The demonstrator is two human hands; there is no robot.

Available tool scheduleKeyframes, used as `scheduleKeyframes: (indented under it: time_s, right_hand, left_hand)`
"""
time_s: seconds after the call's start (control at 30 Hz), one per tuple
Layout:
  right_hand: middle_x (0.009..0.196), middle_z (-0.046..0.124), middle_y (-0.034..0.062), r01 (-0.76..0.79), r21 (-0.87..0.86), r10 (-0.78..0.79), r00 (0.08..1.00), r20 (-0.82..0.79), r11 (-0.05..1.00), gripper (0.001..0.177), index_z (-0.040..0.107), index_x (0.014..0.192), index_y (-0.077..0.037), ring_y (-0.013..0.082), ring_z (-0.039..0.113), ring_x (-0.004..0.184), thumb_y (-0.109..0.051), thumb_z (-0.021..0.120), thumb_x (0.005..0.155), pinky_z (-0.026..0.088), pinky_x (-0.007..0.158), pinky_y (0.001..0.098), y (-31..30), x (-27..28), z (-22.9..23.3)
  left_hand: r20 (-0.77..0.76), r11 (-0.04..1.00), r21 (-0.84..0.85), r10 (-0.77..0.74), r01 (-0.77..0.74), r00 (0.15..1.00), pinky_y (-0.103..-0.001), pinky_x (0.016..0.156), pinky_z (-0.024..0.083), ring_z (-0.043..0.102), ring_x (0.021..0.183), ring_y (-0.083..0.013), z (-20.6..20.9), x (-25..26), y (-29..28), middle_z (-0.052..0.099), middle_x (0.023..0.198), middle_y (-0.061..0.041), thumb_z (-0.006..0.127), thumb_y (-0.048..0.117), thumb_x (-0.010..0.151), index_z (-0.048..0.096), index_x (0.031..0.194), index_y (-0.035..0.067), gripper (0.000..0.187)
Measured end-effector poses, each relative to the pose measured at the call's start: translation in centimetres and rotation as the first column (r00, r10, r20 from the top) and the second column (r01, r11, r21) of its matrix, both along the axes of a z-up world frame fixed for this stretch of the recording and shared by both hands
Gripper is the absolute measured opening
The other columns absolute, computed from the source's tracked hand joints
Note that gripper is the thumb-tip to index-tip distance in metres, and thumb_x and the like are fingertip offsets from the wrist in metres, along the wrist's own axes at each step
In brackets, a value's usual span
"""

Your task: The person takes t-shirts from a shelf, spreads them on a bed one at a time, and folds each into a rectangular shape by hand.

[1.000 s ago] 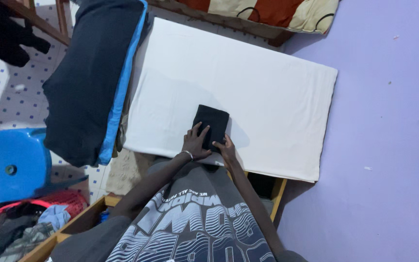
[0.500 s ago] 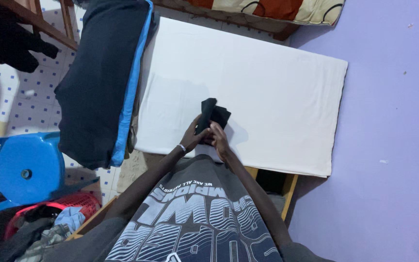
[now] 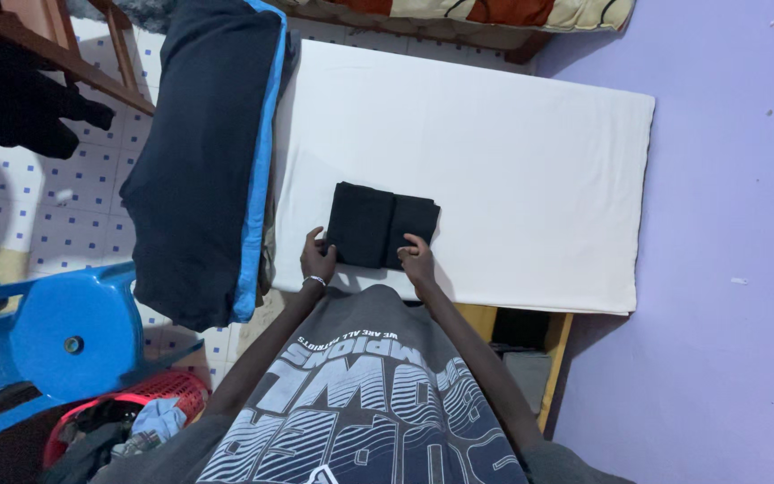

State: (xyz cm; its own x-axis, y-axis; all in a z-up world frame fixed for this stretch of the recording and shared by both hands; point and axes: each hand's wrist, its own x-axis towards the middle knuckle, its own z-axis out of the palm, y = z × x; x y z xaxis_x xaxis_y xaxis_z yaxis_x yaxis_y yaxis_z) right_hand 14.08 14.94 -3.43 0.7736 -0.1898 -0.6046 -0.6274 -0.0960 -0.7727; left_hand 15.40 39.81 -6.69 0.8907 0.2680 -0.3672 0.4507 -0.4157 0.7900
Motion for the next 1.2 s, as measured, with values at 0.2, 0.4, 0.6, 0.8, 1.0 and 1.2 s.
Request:
scheduleKeyframes:
  time_s: [0.2, 0.4, 0.6, 0.8, 1.0, 1.2]
  right_hand:
    - [0.093, 0.072, 0.0045, -0.017, -0.070, 0.023, 0.995, 0.093, 0.997, 0.056, 0.054, 0.146, -0.011, 0.0100, 0.064, 0.081, -0.010, 0.064, 0.090, 0.053, 0.072, 0.0279, -0.2, -0.7, -0.2]
    - [0.091, 0.073, 0.0066, 0.011, -0.202, 0.003, 0.998, 0.069, 0.979, 0.059, 0.054, 0.147, -0.015, 0.0138, 0.068, 0.084, -0.016, 0.070, 0.090, 0.054, 0.077, 0.0325, 0.1, -1.4, 1.2]
    - [0.098, 0.073, 0.0111, 0.194, -0.415, -0.217, 0.976, -0.008, 0.889, 0.054, 0.062, 0.131, -0.008, 0.0222, 0.068, 0.094, -0.022, 0.081, 0.083, 0.054, 0.086, 0.0375, -1.6, -3.0, -1.0]
    - [0.108, 0.072, 0.0130, 0.200, -0.460, -0.249, 0.967, -0.049, 0.865, 0.061, 0.064, 0.125, -0.004, 0.0266, 0.068, 0.104, -0.033, 0.087, 0.077, 0.054, 0.092, 0.0398, -1.8, -3.4, -2.2]
    - [0.107, 0.072, 0.0142, 0.127, -0.503, -0.183, 0.981, -0.062, 0.855, 0.067, 0.062, 0.119, -0.001, 0.0290, 0.068, 0.104, -0.044, 0.089, 0.075, 0.053, 0.093, 0.0415, -1.4, -2.1, -2.2]
    - [0.104, 0.075, 0.0144, 0.027, -0.417, -0.081, 0.990, -0.114, 0.909, 0.058, 0.069, 0.111, -0.002, 0.0278, 0.072, 0.100, -0.045, 0.088, 0.077, 0.055, 0.089, 0.0403, -1.4, 0.5, 0.0]
  left_hand:
    - [0.283, 0.841, 0.449, -0.456, 0.304, 0.844, -0.048, 0.088, 0.047, 0.056, 0.106, -0.0342, 10.0, 1.4, -1.7, 0.055, 0.117, -0.016, 0.086, 0.026, 0.076, 0.057, 0.134, 0.019, 0.066]
    - [-0.052, 0.415, 0.603, -0.832, 0.681, 0.553, -0.046, 0.081, 0.045, 0.053, 0.106, -0.0325, 12.9, 2.2, -4.2, 0.050, 0.121, -0.015, 0.083, 0.022, 0.064, 0.053, 0.144, 0.035, 0.086]
    - [0.005, 0.465, 0.568, -0.827, 0.680, 0.562, -0.046, 0.082, 0.048, 0.055, 0.105, -0.0305, 10.5, 1.6, -3.3, 0.053, 0.116, -0.013, 0.077, 0.017, 0.072, 0.058, 0.142, 0.031, 0.074]
    - [0.214, 0.797, 0.303, -0.591, 0.522, 0.778, -0.046, 0.086, 0.052, 0.062, 0.104, -0.0353, 9.5, 1.2, -1.2, 0.060, 0.114, -0.013, 0.067, 0.010, 0.085, 0.064, 0.126, 0.014, 0.042]
    - [0.371, 0.937, -0.031, -0.313, 0.349, 0.874, -0.041, 0.091, 0.054, 0.066, 0.107, -0.0314, 5.1, 0.6, 1.0, 0.066, 0.115, -0.015, 0.062, -0.003, 0.089, 0.066, 0.121, 0.008, 0.035]
    - [0.294, 0.906, -0.372, -0.090, 0.201, 0.951, -0.032, 0.093, 0.053, 0.065, 0.106, -0.0161, -0.7, 0.4, 2.8, 0.069, 0.116, -0.007, 0.064, -0.006, 0.092, 0.064, 0.127, 0.006, 0.037]
